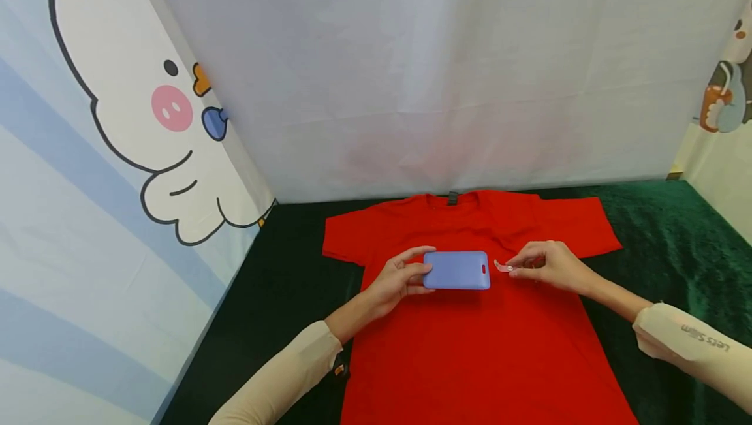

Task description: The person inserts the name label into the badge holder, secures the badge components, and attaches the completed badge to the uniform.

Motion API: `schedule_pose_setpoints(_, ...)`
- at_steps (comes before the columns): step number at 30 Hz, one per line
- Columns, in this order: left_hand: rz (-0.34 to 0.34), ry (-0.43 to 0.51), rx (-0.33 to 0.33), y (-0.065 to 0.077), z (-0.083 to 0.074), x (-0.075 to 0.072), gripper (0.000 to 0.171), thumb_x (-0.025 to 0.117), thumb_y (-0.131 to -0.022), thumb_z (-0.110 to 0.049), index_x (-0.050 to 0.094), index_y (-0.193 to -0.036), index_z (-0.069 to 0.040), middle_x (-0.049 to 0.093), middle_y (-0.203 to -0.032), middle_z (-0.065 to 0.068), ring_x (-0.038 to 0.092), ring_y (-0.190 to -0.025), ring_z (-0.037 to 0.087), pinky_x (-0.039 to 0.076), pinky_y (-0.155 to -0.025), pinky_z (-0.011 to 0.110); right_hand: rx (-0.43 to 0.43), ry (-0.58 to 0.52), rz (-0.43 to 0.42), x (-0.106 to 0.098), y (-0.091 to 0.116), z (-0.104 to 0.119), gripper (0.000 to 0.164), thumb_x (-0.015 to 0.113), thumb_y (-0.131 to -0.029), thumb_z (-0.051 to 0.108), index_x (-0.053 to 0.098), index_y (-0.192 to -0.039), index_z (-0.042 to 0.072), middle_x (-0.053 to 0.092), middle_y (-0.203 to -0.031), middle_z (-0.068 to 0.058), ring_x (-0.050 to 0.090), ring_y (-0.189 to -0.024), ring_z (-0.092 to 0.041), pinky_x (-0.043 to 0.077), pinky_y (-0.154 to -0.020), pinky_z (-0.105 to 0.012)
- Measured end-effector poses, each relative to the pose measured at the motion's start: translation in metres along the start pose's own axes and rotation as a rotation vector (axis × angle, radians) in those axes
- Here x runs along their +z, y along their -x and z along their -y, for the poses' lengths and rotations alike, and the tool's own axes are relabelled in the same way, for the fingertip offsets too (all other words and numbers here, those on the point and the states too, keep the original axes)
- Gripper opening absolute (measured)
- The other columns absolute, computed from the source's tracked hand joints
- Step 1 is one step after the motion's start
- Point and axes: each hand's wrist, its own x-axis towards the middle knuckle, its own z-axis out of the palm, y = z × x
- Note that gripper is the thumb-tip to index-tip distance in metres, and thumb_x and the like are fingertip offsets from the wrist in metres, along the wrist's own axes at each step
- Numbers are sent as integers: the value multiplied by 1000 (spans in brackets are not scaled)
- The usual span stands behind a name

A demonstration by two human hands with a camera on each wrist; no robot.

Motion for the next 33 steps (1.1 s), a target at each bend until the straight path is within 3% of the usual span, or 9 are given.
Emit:
schedule_pose_setpoints(8, 2, -1, -5, 1, -1, 0, 46, 60, -103, -14, 52, -149, -14, 70, -114, 6, 72, -88, 14, 64, -83, 31, 2, -46, 34, 9, -2, 12, 16, 82, -85, 9, 81, -101, 8, 73, -90, -1, 55, -74, -2, 51, -63, -20)
schedule_pose_setpoints(17, 3, 0, -6, 2, -1, 1, 46, 59, -104, -13, 52, -149, -13, 71, -112, 4, 72, -88, 14, 64, -84, 32, -60, -73, 21, 13, -5, 21, 16, 81, -86, 7, 81, -102, 8, 73, -92, -2, 58, -78, -2, 54, -68, -20)
schedule_pose_setpoints(33, 10, 2, -13, 2, 0, 0, 46, 59, -104, -13, 51, -149, -13, 70, -114, 5, 72, -89, 14, 63, -86, 33, 3, -128, 26, 15, -7, 25, 17, 79, -88, 8, 80, -105, 7, 75, -95, -5, 61, -78, -4, 55, -67, -22)
